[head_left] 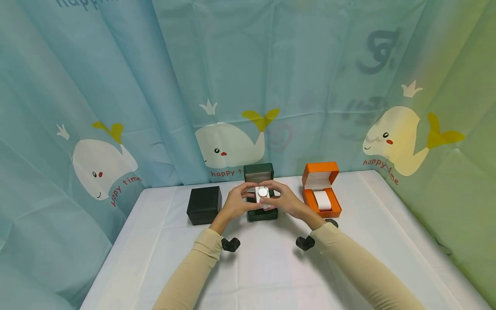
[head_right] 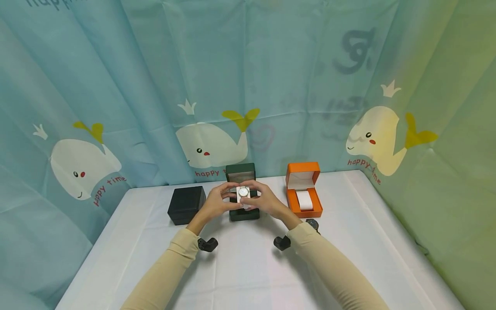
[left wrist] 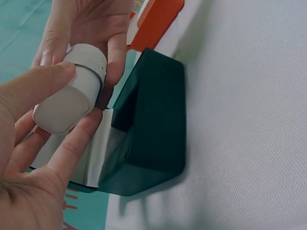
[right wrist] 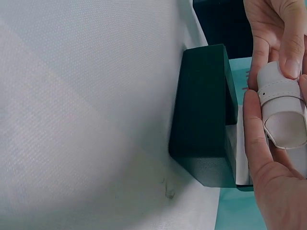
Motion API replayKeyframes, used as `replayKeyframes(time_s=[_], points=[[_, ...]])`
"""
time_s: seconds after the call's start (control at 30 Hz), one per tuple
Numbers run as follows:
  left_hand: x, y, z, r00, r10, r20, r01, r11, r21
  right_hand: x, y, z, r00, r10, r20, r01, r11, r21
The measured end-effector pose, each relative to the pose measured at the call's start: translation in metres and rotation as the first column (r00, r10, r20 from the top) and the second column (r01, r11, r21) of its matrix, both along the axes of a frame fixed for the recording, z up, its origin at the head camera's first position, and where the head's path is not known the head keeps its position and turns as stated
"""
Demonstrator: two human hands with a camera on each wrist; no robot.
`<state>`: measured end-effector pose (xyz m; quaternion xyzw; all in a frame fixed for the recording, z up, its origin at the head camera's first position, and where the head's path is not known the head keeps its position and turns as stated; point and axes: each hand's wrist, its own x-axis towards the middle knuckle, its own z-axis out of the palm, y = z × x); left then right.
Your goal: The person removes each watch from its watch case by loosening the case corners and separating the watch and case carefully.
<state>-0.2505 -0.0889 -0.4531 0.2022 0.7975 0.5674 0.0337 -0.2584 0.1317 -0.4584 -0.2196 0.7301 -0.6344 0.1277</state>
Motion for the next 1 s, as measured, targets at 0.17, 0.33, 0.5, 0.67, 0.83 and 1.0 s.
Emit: replayKeyframes(time_s=[0.17, 0.33, 0.5, 0.67, 0.83, 1.0], points=[[0.001, 0.000, 0.000, 1.000, 0.007, 0.004, -0.007, 1.000, -0.016, 0.001, 0.000, -0.001, 1.000, 0.010, 0.014, -0.010, 1.000, -0.015], [0.000, -0.001, -0.001, 1.000, 0.009, 0.012, -0.009, 1.000, -0.013, 0.000, 0.000, -0.001, 1.000, 0.015, 0.019, -0.014, 1.000, -0.022], [0.000, -0.001, -0.001, 1.000, -0.001, 0.013, 0.001, 1.000, -0.012, 0.001, 0.001, 0.000, 1.000, 0.008, 0.014, -0.007, 1.000, -0.014], [-0.001, -0.001, 0.000, 1.000, -0.006, 0.015, 0.007, 1.000, -0.011, 0.002, 0.005, 0.003, 1.000, 0.012, 0.013, -0.011, 1.000, -0.014], [0.002, -0.001, 0.005, 0.999, -0.028, 0.033, 0.028, 1.000, 0.001, 0.000, 0.009, 0.007, 1.000, 0.023, 0.018, -0.023, 1.000, -0.009], [0.001, 0.000, 0.007, 0.998, -0.048, 0.049, 0.048, 0.999, 0.006, -0.002, 0.013, 0.008, 0.998, 0.033, 0.044, -0.033, 0.999, -0.021]])
